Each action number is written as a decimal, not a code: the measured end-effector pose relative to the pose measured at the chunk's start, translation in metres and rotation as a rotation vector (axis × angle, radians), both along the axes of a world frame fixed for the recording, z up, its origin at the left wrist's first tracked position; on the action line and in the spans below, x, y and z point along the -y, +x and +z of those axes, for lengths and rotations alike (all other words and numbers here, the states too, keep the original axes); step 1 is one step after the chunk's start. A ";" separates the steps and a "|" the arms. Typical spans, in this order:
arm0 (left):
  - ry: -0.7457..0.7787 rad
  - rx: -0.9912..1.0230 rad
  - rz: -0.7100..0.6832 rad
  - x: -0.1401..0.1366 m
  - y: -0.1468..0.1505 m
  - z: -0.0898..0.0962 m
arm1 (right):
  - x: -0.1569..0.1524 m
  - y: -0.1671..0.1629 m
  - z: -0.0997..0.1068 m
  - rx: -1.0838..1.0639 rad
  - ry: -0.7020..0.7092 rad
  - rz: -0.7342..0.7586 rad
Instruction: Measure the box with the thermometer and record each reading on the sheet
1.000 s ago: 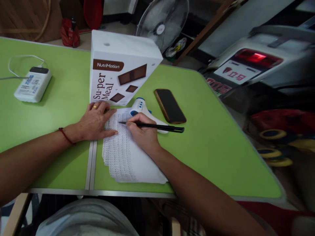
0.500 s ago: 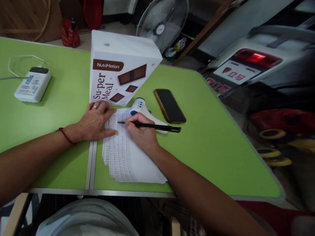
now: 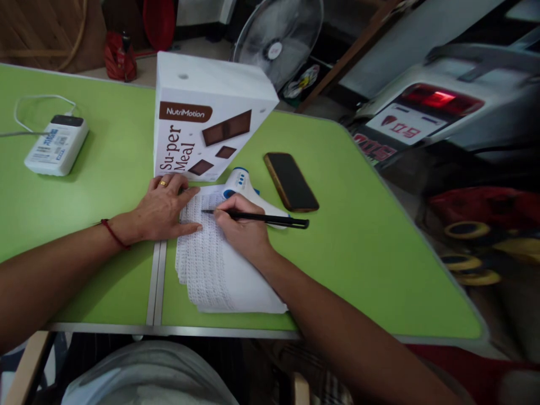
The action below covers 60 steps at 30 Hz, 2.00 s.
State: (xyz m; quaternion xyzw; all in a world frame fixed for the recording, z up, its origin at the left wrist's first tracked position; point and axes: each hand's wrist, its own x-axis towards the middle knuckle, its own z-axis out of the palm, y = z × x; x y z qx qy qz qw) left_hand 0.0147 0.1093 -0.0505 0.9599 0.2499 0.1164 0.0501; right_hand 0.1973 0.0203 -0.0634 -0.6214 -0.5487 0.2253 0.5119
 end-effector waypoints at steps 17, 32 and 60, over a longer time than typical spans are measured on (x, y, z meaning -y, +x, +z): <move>-0.009 0.004 -0.003 0.000 0.000 0.000 | -0.001 0.001 -0.001 -0.023 0.031 -0.010; 0.007 0.018 -0.007 -0.001 0.000 -0.003 | -0.001 0.002 -0.002 -0.030 0.015 -0.022; 0.006 0.003 0.002 0.000 0.000 -0.002 | -0.002 0.003 -0.002 -0.031 0.008 -0.056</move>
